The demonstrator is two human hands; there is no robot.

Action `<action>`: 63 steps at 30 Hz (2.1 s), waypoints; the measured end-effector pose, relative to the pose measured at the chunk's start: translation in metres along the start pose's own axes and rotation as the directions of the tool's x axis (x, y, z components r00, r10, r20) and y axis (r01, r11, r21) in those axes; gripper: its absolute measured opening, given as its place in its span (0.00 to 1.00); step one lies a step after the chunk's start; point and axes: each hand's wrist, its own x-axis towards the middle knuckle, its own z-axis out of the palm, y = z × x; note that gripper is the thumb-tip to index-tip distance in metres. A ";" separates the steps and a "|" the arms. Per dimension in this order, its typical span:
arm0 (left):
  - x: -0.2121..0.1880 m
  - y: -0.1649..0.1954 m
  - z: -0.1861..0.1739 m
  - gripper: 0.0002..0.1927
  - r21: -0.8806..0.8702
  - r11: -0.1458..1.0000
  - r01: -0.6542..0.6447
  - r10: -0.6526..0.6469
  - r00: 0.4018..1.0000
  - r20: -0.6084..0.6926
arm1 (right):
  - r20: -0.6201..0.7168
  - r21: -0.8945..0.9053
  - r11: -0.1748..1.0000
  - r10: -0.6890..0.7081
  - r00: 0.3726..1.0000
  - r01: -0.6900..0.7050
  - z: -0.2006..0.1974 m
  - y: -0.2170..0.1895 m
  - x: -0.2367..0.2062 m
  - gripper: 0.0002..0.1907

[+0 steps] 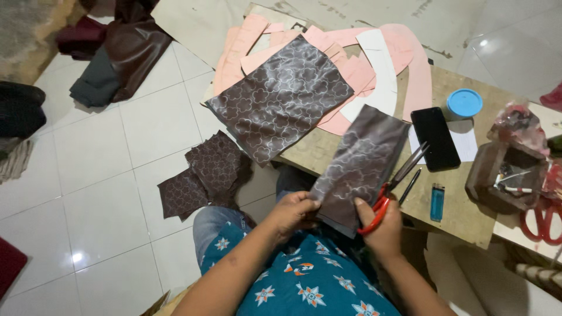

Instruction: The person cuts a large piece of patterned brown fabric into smaller rectangular pieces using red-handled scissors. The person works on the floor, repeatedly trimming and separating sections of the fabric.

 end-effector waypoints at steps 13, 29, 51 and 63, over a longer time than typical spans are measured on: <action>0.005 0.073 -0.061 0.07 -0.325 0.777 -0.539 0.344 0.796 -0.499 | 0.196 -0.059 0.941 -0.318 0.928 0.334 -0.048 -0.073 0.102 0.22; 0.007 0.012 -0.032 0.13 -0.236 0.962 -0.139 0.090 0.974 -0.207 | 0.070 -0.002 0.996 0.084 0.994 -0.084 0.000 0.010 0.149 0.26; 0.022 0.039 -0.010 0.18 0.432 0.572 -0.698 0.809 0.568 -0.154 | 0.104 -0.416 0.907 0.112 0.988 -0.058 0.020 -0.008 0.117 0.30; 0.048 0.086 0.016 0.17 0.288 0.874 -0.391 0.448 0.878 -0.168 | 0.155 -0.343 0.939 0.079 0.985 -0.022 0.018 -0.009 0.118 0.31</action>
